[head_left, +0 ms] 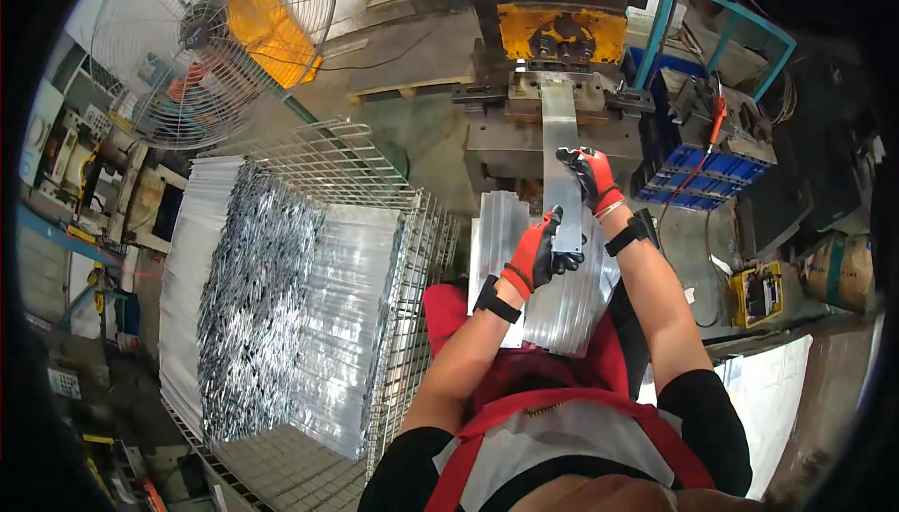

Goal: Feeding metal sheets into a press machine and stacking the bent components into a metal cage.

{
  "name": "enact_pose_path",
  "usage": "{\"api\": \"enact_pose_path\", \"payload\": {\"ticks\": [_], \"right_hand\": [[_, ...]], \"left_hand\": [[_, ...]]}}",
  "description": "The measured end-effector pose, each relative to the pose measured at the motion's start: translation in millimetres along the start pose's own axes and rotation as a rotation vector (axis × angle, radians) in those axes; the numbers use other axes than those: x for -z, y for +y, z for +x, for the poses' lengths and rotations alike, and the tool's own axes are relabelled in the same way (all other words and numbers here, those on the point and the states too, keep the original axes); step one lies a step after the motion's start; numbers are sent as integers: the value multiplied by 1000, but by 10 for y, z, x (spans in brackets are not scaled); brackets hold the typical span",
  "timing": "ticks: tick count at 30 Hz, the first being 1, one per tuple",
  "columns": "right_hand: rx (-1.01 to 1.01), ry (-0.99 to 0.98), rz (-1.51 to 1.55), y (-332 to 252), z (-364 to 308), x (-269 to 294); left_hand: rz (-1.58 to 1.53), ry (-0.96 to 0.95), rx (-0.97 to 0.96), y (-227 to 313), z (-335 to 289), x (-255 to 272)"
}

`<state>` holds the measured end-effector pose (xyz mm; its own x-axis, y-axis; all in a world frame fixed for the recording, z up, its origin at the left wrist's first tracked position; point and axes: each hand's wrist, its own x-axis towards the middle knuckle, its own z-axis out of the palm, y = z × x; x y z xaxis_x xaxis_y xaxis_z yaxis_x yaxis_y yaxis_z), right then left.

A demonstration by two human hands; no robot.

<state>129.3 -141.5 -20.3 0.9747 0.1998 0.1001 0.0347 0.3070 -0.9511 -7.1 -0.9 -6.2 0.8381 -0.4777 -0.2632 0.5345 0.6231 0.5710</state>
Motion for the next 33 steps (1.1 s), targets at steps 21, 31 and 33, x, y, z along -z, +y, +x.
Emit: {"api": "enact_pose_path", "payload": {"ticks": [21, 31, 33], "right_hand": [[74, -6, 87, -228, -451, -132], [-353, -17, 40, 372, -1878, -249], [-530, -24, 205, 399, -1907, -247]], "left_hand": [[76, -131, -19, -53, -400, -201], [831, 441, -154, -528, -1210, 92], [859, 490, -179, -552, -1271, 123]]}}
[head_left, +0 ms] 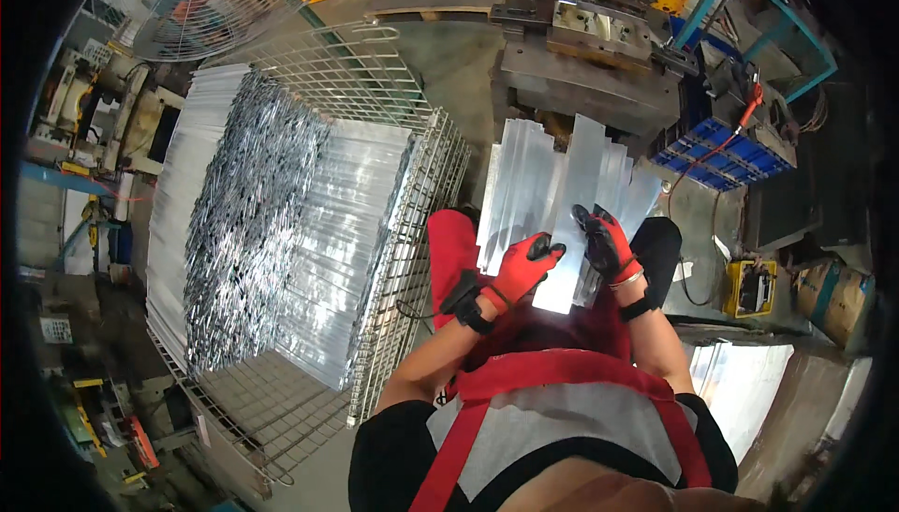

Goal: Feeding metal sheets into a press machine and stacking the bent components into a metal cage.

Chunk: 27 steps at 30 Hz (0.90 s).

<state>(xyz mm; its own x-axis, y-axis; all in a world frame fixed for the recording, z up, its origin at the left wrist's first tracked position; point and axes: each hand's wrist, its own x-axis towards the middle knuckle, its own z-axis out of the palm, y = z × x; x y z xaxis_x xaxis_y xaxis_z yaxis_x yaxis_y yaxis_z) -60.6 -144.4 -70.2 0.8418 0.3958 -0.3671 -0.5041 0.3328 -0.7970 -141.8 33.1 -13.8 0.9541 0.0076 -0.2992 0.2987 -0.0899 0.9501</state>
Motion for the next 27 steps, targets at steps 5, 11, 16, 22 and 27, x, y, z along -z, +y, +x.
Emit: {"api": "enact_pose_path", "payload": {"ticks": [5, 11, 16, 22, 27], "right_hand": [[168, -65, -58, 3, 27, -119], [185, -45, -59, -141, -118, -44], [184, -38, -24, -96, -232, 30], [186, 43, -109, -121, -352, 134], [237, 76, -95, -169, -423, 221]], "left_hand": [[516, 323, -413, -402, 55, 156], [1150, 376, -333, -354, 226, 364], [1308, 228, -234, -610, 471, 288], [1188, 116, -245, -673, 567, 129], [1060, 137, -254, -478, 495, -97]]}}
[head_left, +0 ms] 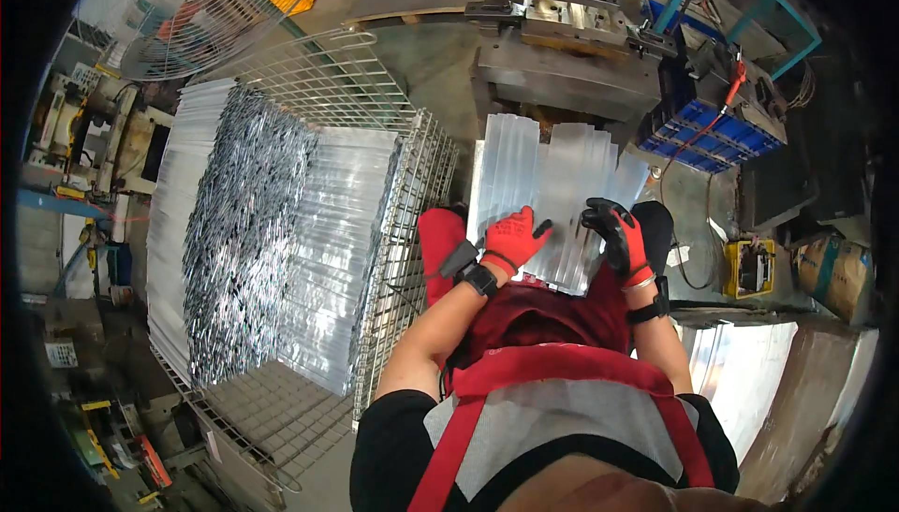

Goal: Feeding metal sheets into a press machine and stacking the bent components into a metal cage.

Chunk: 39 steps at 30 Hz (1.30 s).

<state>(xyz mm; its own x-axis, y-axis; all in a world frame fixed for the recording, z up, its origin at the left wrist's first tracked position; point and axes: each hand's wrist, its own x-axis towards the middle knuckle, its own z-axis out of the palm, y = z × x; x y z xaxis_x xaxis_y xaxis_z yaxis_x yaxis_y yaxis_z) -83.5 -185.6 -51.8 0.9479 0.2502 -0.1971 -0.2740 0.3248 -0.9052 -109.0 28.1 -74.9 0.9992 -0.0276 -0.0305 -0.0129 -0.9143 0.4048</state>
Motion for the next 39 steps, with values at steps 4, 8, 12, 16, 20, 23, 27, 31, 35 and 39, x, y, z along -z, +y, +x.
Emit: {"api": "enact_pose_path", "payload": {"ticks": [4, 8, 12, 16, 20, 23, 27, 31, 35, 39], "right_hand": [[10, -17, 24, 87, 44, 74], [14, -24, -17, 49, 39, -1], [-7, -34, 65, 60, 57, 9], [35, 35, 81, 53, 112, -2], [41, -97, 352, 169, 312, 63], [-126, -505, 471, -383, 266, -448], [-33, -294, 375, -283, 631, -297], [152, 65, 35, -357, 817, -345], [125, 218, -113, -285, 1027, -133], [326, 171, 29, -481, 1164, -254]], "left_hand": [[-146, -210, 12, 186, -71, -191], [-118, -201, 24, 177, -81, -298], [-197, -243, 28, 74, -81, -234], [-837, -131, 170, -19, -190, -130], [-1771, -360, 73, -79, -250, -222], [-2496, -887, 250, 222, -286, 224], [-2485, -1029, 450, 419, -120, 288], [-2030, -765, 208, 514, 59, 538], [-1969, -788, 523, 576, 116, 625], [-1822, -694, 299, 453, 249, 431]]}}
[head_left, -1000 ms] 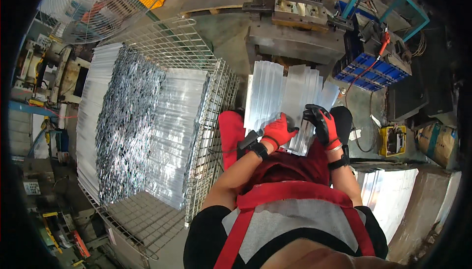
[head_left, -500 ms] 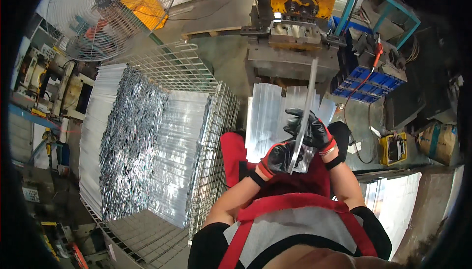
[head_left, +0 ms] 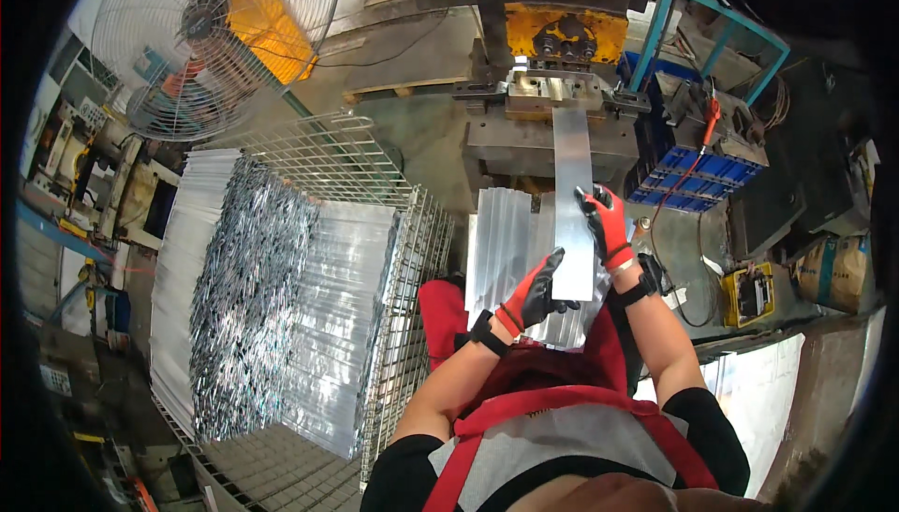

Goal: Feeding metal sheets into a press machine and stacking the bent components into a metal cage.

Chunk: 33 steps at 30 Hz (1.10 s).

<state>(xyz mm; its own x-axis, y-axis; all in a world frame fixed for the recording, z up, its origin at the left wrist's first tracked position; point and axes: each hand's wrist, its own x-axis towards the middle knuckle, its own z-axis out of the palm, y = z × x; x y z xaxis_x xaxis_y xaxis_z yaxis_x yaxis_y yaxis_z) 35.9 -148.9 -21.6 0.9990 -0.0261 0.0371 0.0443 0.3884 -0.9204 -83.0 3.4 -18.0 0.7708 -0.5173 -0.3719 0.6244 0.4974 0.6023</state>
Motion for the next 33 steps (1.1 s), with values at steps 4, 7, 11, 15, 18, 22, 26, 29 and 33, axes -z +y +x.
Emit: {"api": "enact_pose_path", "payload": {"ticks": [4, 7, 11, 15, 18, 22, 26, 29, 33], "right_hand": [[7, -15, -141, -127, 388, -107], [81, -25, -153, -91, 614, -221], [51, -2, -178, 2, 855, -237], [9, 14, -67, 157, 948, -198], [10, 6, 13, 220, 981, -181], [-18, 13, -22, 158, 948, -218], [-18, 43, -80, 126, 941, -217], [-5, 37, -47, 97, 919, -262], [2, 66, -69, 23, 856, -321]], "left_hand": [[-53, -129, -91, 153, 330, 93], [-50, -154, -125, 360, 478, 32], [-36, -39, -194, 526, 615, 38], [-68, 107, -196, 580, 659, 4], [-96, 52, -204, 542, 662, 31], [-75, 38, -196, 581, 601, -4], [-8, 57, -195, 609, 603, -46], [21, 92, -189, 570, 650, 27], [-44, 70, -171, 557, 658, 64]]}}
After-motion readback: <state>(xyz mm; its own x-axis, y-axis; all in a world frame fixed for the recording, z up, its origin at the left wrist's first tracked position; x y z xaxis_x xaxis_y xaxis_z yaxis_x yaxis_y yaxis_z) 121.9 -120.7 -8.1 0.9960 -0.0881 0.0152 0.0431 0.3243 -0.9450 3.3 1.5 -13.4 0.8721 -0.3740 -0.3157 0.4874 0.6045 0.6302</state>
